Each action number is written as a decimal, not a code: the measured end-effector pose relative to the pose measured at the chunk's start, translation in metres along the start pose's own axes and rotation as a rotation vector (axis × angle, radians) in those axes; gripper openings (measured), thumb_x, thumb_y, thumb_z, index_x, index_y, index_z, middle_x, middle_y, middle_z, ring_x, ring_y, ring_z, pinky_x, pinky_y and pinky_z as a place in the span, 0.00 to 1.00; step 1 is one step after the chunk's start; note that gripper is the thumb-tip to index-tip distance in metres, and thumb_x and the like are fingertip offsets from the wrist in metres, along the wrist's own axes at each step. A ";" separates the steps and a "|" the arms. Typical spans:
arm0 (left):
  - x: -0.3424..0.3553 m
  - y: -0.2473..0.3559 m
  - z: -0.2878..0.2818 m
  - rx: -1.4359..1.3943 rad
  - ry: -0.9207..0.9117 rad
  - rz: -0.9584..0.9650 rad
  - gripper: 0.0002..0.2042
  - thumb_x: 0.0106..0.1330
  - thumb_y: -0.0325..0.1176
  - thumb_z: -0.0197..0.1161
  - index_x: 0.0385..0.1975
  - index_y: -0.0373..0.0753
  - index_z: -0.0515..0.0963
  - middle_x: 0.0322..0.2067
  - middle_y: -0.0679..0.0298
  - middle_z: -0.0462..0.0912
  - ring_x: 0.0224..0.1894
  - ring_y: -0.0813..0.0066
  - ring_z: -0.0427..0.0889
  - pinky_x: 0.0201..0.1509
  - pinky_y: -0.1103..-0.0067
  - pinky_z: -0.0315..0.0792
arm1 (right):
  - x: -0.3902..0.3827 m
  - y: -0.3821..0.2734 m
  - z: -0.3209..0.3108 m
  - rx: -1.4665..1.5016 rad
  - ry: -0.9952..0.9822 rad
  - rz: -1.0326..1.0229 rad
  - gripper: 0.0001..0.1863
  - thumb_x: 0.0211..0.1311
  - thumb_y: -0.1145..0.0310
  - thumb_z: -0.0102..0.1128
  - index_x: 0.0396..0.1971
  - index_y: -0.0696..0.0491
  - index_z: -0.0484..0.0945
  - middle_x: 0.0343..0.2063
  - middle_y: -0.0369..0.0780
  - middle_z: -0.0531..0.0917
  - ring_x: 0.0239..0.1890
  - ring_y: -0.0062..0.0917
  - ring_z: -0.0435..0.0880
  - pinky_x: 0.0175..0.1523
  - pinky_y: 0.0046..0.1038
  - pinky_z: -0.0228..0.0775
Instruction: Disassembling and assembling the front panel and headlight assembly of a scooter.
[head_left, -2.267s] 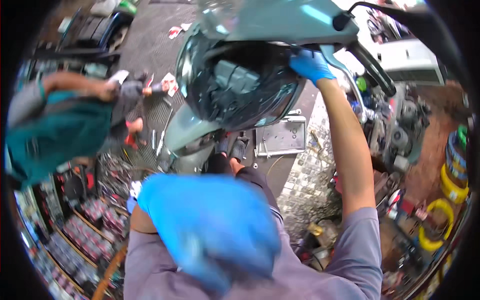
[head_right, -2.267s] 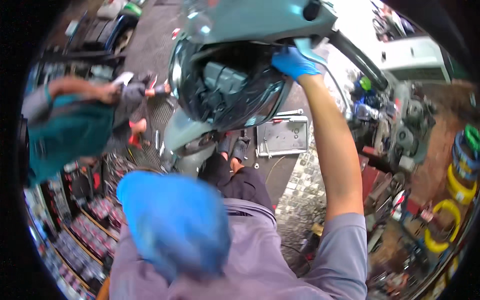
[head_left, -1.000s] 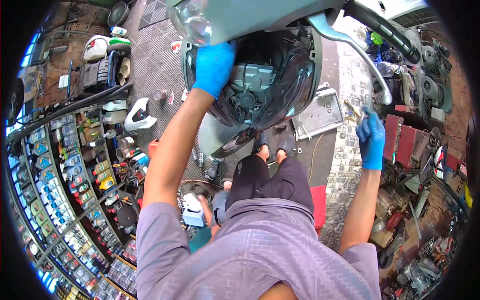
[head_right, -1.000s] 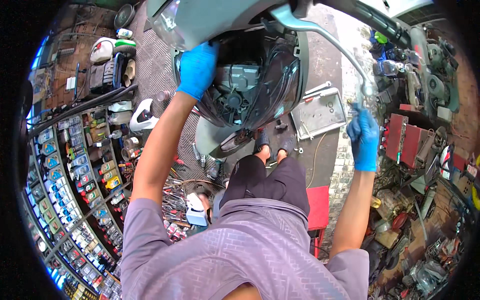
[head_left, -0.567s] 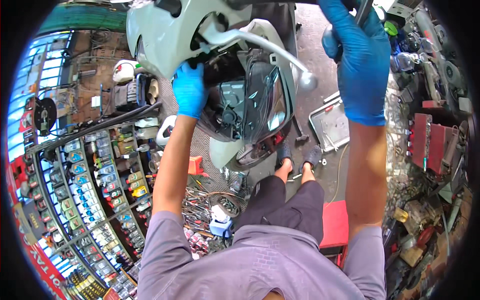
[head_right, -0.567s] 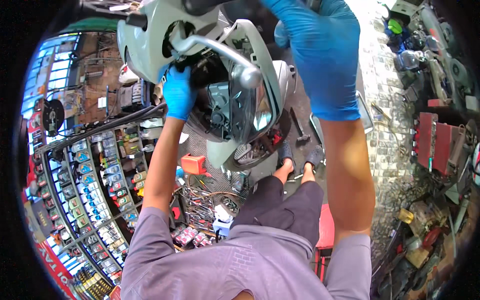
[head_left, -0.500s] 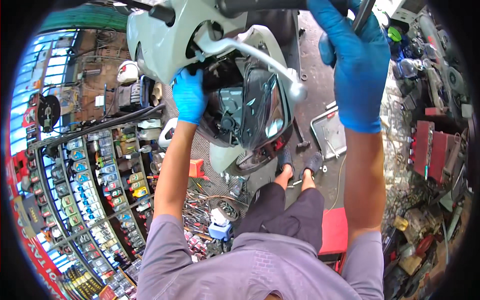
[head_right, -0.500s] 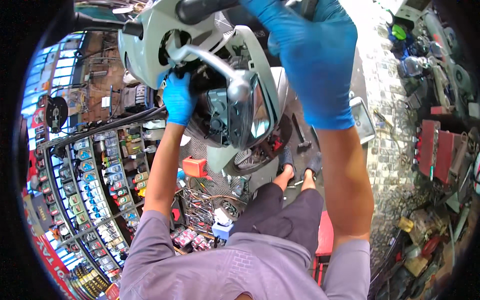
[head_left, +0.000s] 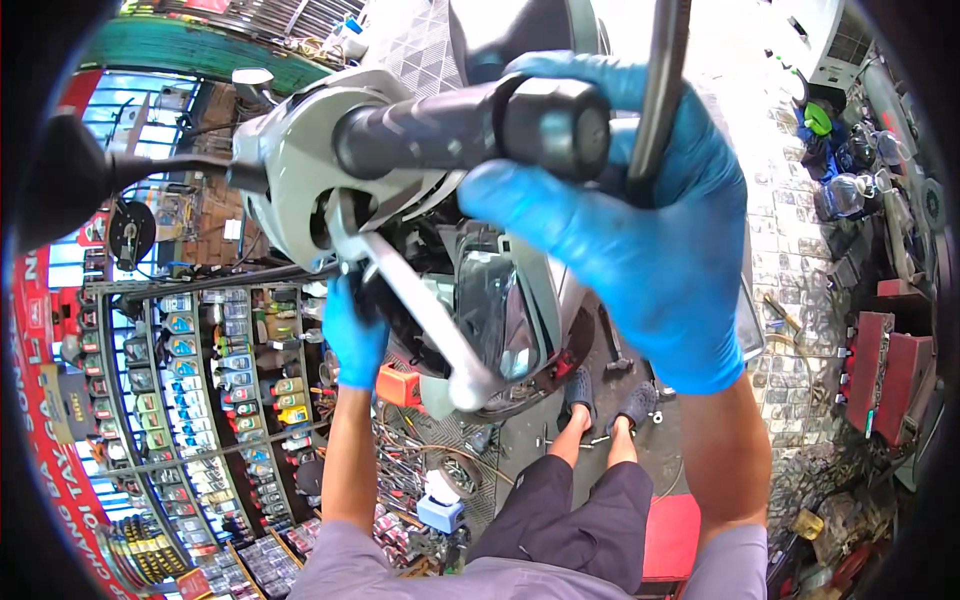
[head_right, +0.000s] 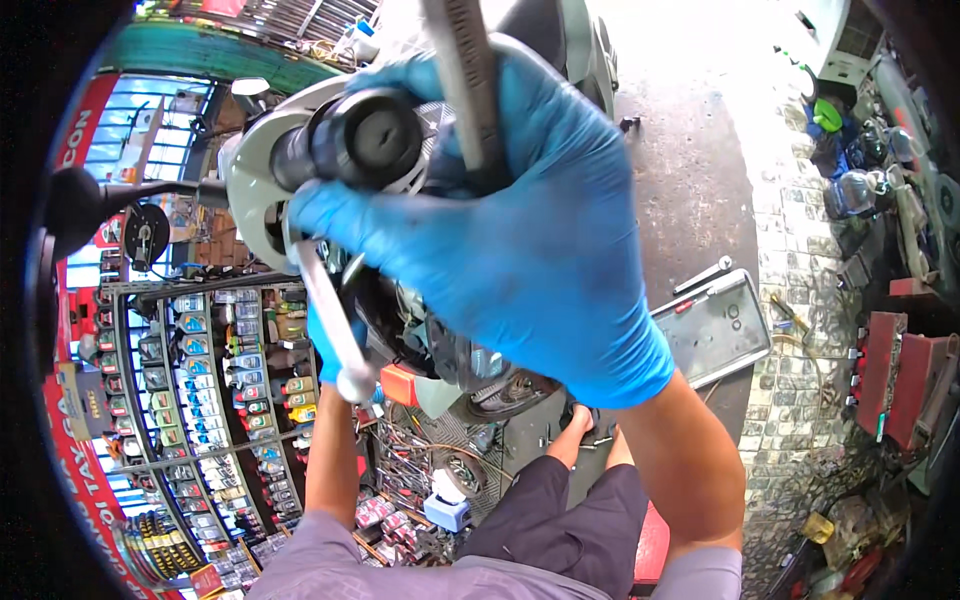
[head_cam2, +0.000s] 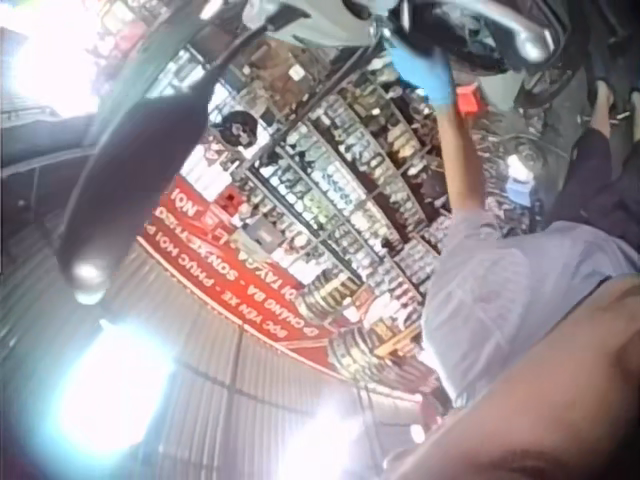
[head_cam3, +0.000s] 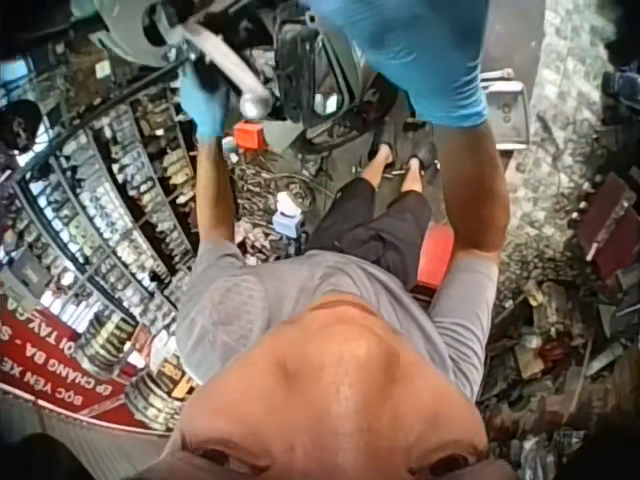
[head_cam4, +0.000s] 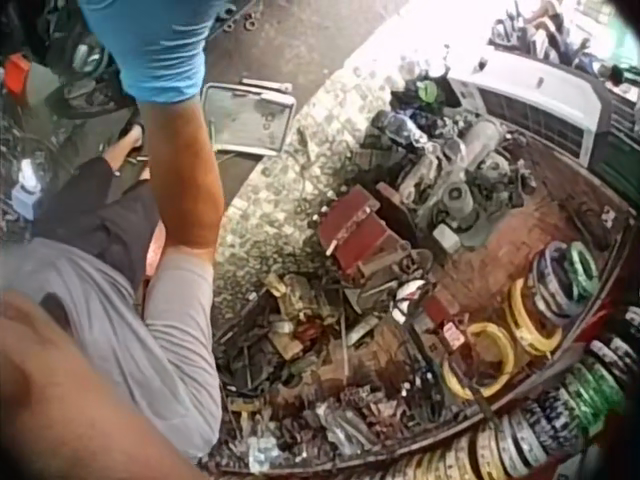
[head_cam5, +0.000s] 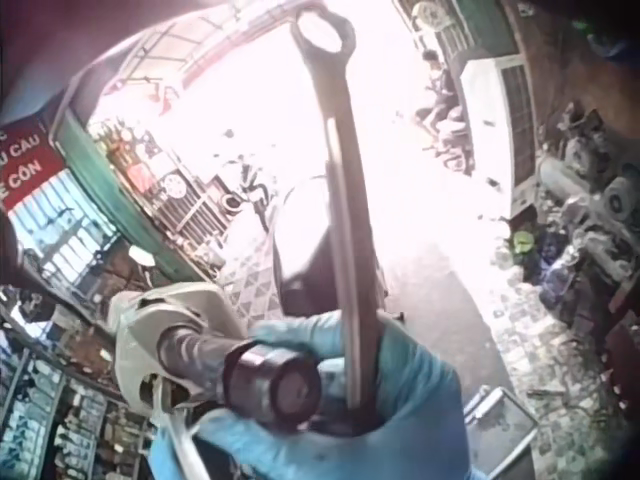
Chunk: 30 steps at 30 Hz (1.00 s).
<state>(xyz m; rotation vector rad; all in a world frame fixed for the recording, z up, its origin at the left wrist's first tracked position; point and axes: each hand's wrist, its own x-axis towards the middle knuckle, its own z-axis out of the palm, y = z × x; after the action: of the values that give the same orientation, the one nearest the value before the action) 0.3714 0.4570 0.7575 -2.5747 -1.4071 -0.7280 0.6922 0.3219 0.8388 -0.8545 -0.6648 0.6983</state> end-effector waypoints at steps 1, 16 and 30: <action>-0.005 0.015 -0.011 -0.267 0.082 -0.025 0.09 0.57 0.29 0.66 0.35 0.38 0.75 0.33 0.58 0.77 0.32 0.68 0.77 0.37 0.75 0.72 | 0.002 0.002 -0.004 0.022 -0.018 0.022 0.22 0.49 0.75 0.73 0.46 0.57 0.79 0.23 0.31 0.82 0.19 0.07 0.70 0.23 0.15 0.59; -0.063 0.054 -0.059 -0.855 0.239 -0.812 0.08 0.70 0.36 0.56 0.28 0.42 0.73 0.14 0.74 0.64 0.13 0.85 0.61 0.16 0.84 0.55 | -0.098 0.095 -0.139 0.042 0.255 0.518 0.19 0.73 0.68 0.47 0.59 0.56 0.71 0.18 0.28 0.64 0.18 0.11 0.66 0.25 0.18 0.63; -0.236 0.108 -0.022 -0.836 -1.057 -1.011 0.14 0.68 0.37 0.62 0.46 0.34 0.76 0.31 0.66 0.81 0.34 0.81 0.79 0.39 0.81 0.73 | -0.372 0.128 -0.250 -0.241 0.390 0.926 0.11 0.72 0.67 0.48 0.48 0.54 0.75 0.18 0.29 0.71 0.16 0.09 0.64 0.19 0.15 0.56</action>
<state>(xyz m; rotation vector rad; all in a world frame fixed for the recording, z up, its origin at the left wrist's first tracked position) 0.3453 0.2096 0.6803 -2.7274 -3.4845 0.2171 0.6243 -0.0122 0.5205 -1.4983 0.0439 1.2404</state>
